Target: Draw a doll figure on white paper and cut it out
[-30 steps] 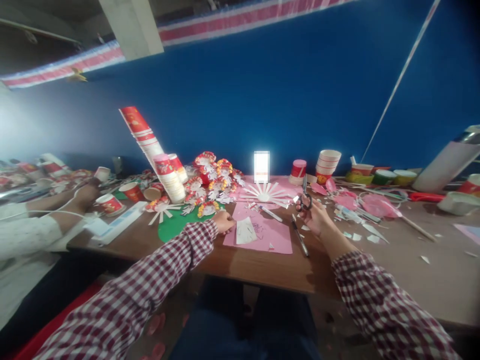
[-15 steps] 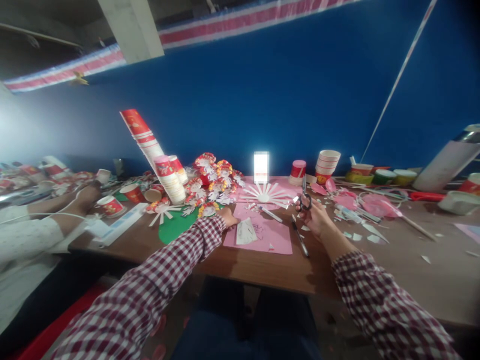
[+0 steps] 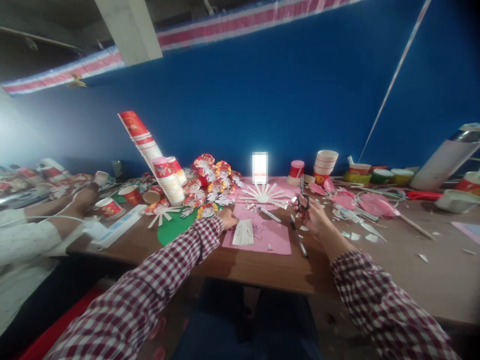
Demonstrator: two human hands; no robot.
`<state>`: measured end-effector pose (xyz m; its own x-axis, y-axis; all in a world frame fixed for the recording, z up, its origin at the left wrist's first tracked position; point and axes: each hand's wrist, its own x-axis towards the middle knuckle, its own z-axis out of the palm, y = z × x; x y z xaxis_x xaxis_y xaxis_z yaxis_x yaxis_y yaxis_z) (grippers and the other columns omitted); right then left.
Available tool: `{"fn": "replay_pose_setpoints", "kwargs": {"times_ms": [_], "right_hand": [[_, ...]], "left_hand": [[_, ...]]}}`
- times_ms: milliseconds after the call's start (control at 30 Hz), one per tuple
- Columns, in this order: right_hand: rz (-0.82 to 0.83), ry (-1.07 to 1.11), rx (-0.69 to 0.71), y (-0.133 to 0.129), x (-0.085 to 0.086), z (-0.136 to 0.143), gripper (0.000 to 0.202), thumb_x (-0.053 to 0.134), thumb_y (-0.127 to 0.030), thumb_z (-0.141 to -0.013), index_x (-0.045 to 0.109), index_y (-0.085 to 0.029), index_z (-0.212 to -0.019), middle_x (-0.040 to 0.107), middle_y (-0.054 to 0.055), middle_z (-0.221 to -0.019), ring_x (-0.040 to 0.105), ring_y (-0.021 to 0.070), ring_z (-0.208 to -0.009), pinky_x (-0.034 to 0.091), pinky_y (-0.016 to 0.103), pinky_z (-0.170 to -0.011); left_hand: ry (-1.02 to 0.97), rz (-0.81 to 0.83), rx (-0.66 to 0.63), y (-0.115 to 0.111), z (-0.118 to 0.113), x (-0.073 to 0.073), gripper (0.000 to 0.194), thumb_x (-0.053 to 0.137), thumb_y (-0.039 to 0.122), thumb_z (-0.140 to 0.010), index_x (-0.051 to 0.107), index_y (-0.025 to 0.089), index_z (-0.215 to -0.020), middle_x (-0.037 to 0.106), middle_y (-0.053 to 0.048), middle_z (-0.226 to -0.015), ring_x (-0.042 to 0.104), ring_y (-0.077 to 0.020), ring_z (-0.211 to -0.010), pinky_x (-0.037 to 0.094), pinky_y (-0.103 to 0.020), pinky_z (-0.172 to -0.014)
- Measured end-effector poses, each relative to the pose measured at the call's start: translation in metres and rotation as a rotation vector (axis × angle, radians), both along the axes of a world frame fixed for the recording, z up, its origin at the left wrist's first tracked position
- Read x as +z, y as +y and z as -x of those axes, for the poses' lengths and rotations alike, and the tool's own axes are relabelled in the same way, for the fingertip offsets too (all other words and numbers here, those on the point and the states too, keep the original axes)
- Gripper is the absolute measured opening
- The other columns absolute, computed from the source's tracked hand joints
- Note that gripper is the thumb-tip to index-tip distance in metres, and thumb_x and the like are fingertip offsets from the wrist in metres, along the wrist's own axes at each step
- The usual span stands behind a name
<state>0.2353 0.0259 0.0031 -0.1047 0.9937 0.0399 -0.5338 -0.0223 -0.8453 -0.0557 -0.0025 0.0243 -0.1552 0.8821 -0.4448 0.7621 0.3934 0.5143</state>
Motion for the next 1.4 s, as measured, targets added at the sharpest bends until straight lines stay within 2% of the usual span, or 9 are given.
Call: {"fn": "replay_pose_setpoints", "kwargs": {"times_ms": [333, 433, 533, 633, 933, 1167, 1400], "right_hand": [[0.004, 0.005, 0.011, 0.001, -0.001, 0.0, 0.032, 0.083, -0.032, -0.059, 0.064, -0.019, -0.08, 0.062, -0.002, -0.071, 0.056, 0.0065, -0.055, 0.039, 0.011, -0.036], [-0.002, 0.006, 0.013, 0.0, 0.0, 0.0, 0.03, 0.083, -0.033, -0.059, 0.062, -0.019, -0.076, 0.062, -0.002, -0.071, 0.056, 0.0065, -0.055, 0.04, 0.011, -0.037], [0.005, 0.005, 0.006, -0.001, 0.0, 0.001, 0.031, 0.083, -0.033, -0.059, 0.061, -0.019, -0.076, 0.061, -0.003, -0.068, 0.056, 0.0067, -0.054, 0.04, 0.012, -0.037], [0.017, 0.0, -0.004, -0.001, 0.001, 0.001, 0.03, 0.082, -0.034, -0.061, 0.061, -0.02, -0.077, 0.061, -0.003, -0.066, 0.056, 0.0074, -0.052, 0.04, 0.013, -0.036], [0.015, -0.004, -0.008, -0.004, 0.005, 0.002, 0.03, 0.082, -0.035, -0.061, 0.061, -0.02, -0.076, 0.06, -0.003, -0.066, 0.057, 0.0073, -0.054, 0.043, 0.014, -0.039], [0.009, -0.008, 0.037, -0.005, 0.005, 0.003, 0.03, 0.082, -0.035, -0.062, 0.062, -0.019, -0.079, 0.058, -0.004, -0.064, 0.055, 0.0066, -0.051, 0.04, 0.014, -0.038], [0.001, -0.036, 0.056, -0.005, 0.001, 0.005, 0.031, 0.08, -0.038, -0.064, 0.064, -0.019, -0.084, 0.063, -0.001, -0.072, 0.058, 0.0072, -0.057, 0.043, 0.013, -0.041]], "left_hand": [[-0.027, -0.184, -0.031, -0.005, 0.004, 0.001, 0.032, 0.054, 0.035, -0.09, 0.056, 0.014, -0.114, 0.059, -0.008, -0.111, 0.06, -0.0187, -0.094, 0.053, -0.039, -0.08], [-0.057, -0.241, -0.024, -0.004, 0.004, -0.002, 0.028, 0.053, 0.035, -0.09, 0.058, 0.013, -0.106, 0.063, -0.006, -0.098, 0.062, -0.0148, -0.081, 0.054, -0.033, -0.071], [-0.094, -0.311, -0.016, -0.002, 0.004, -0.004, 0.022, 0.053, 0.033, -0.09, 0.06, 0.012, -0.091, 0.063, -0.002, -0.076, 0.062, -0.0125, -0.066, 0.051, -0.025, -0.059], [-0.128, -0.376, -0.007, 0.001, 0.003, -0.004, 0.019, 0.055, 0.032, -0.087, 0.058, 0.014, -0.079, 0.061, 0.0, -0.063, 0.063, -0.0127, -0.061, 0.048, -0.02, -0.053], [-0.181, -0.445, 0.019, -0.002, -0.003, 0.003, 0.016, 0.054, 0.027, -0.085, 0.052, 0.016, -0.073, 0.061, -0.001, -0.066, 0.062, -0.0115, -0.06, 0.048, -0.02, -0.051], [-0.191, -0.462, 0.025, -0.003, -0.002, 0.007, 0.018, 0.057, 0.029, -0.083, 0.052, 0.016, -0.071, 0.06, 0.001, -0.062, 0.061, -0.0118, -0.059, 0.048, -0.02, -0.052], [-0.244, -0.485, 0.042, -0.002, -0.004, 0.008, 0.019, 0.056, 0.027, -0.083, 0.052, 0.016, -0.068, 0.058, 0.002, -0.059, 0.061, -0.0114, -0.057, 0.048, -0.021, -0.055]]}}
